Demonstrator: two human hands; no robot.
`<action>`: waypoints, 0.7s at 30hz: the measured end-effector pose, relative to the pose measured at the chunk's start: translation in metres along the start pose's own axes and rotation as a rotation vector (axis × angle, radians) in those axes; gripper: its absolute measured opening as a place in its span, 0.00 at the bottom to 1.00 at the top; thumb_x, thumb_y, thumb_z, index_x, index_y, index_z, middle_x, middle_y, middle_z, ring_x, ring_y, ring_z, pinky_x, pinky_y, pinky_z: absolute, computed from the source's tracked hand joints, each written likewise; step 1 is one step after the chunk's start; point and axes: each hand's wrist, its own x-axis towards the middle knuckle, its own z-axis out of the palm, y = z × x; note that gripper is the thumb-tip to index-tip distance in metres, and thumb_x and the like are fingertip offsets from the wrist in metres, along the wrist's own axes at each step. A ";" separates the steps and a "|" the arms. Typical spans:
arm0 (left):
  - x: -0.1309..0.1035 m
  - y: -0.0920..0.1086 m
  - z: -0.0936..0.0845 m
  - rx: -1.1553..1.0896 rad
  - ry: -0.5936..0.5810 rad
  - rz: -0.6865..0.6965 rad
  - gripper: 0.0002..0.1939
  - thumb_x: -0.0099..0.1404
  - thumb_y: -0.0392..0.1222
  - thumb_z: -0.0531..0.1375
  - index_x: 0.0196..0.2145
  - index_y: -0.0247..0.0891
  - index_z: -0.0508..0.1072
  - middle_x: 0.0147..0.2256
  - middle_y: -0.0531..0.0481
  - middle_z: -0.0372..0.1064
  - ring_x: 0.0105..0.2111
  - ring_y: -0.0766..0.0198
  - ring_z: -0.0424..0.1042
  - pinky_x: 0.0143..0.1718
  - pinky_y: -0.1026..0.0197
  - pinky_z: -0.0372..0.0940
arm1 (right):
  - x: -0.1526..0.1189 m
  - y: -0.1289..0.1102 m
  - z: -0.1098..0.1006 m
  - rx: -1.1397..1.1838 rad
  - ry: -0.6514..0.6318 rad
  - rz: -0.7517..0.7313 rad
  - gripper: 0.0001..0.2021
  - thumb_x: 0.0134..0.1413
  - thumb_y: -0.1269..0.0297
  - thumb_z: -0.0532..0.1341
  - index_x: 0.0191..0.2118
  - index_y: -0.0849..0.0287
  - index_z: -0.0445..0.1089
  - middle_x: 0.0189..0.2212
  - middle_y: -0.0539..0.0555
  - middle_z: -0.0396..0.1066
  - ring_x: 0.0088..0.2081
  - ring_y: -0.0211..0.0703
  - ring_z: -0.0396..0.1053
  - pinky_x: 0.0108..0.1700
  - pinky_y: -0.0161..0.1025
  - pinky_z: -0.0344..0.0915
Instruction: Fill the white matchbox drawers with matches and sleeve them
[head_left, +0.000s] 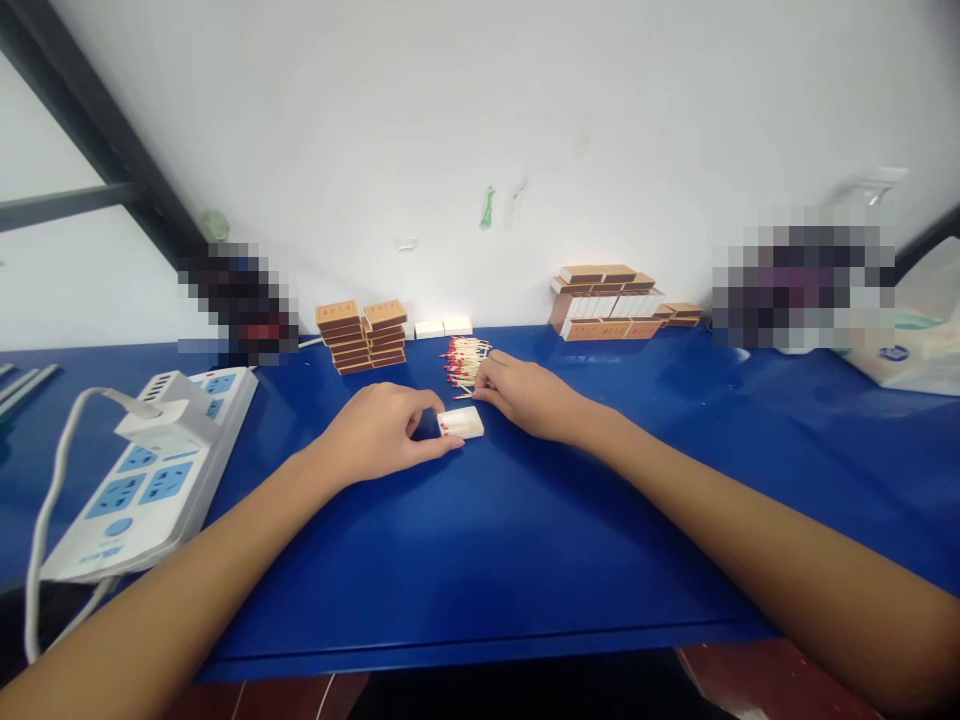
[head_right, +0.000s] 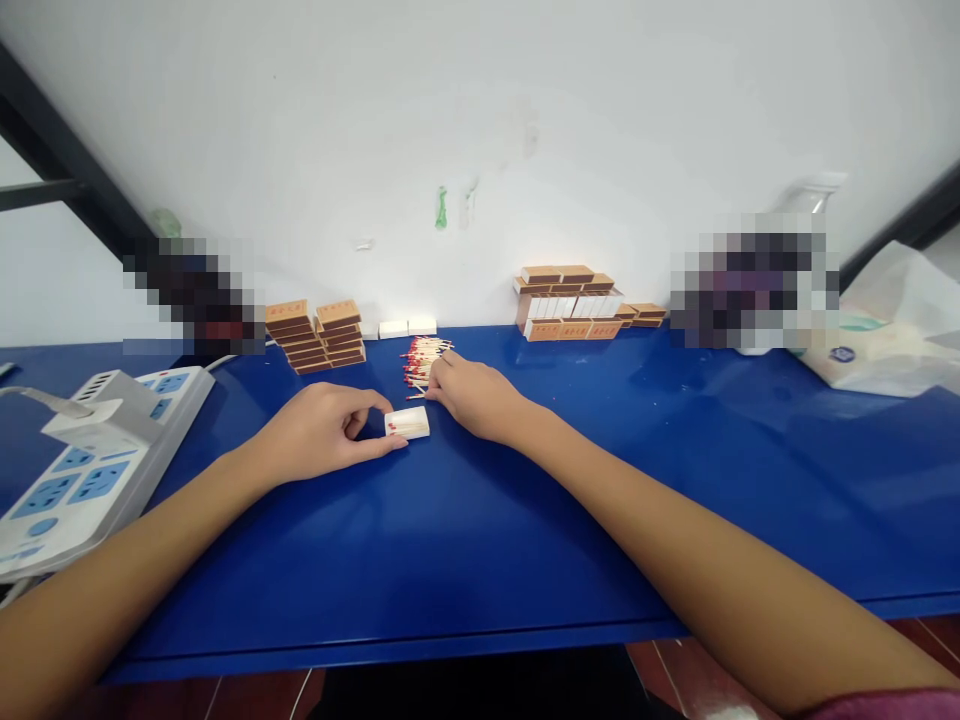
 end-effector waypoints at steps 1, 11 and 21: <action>0.000 0.000 0.000 -0.002 0.000 0.002 0.21 0.65 0.62 0.63 0.40 0.41 0.79 0.23 0.55 0.68 0.23 0.65 0.65 0.26 0.62 0.51 | 0.000 -0.001 0.000 -0.015 0.008 0.008 0.06 0.71 0.63 0.57 0.42 0.59 0.68 0.45 0.57 0.70 0.36 0.43 0.69 0.36 0.39 0.58; 0.000 0.000 0.000 -0.007 0.018 0.017 0.21 0.65 0.62 0.64 0.39 0.40 0.79 0.22 0.55 0.68 0.22 0.66 0.65 0.25 0.62 0.50 | 0.002 -0.005 0.001 -0.015 0.064 0.009 0.08 0.71 0.61 0.59 0.47 0.59 0.68 0.49 0.59 0.69 0.41 0.46 0.71 0.40 0.41 0.62; -0.001 -0.001 0.001 -0.011 -0.001 0.011 0.22 0.65 0.63 0.63 0.40 0.41 0.79 0.22 0.55 0.68 0.23 0.66 0.66 0.25 0.61 0.51 | -0.004 0.006 -0.006 0.033 -0.017 0.075 0.06 0.70 0.62 0.60 0.40 0.58 0.69 0.43 0.57 0.70 0.37 0.43 0.70 0.38 0.39 0.62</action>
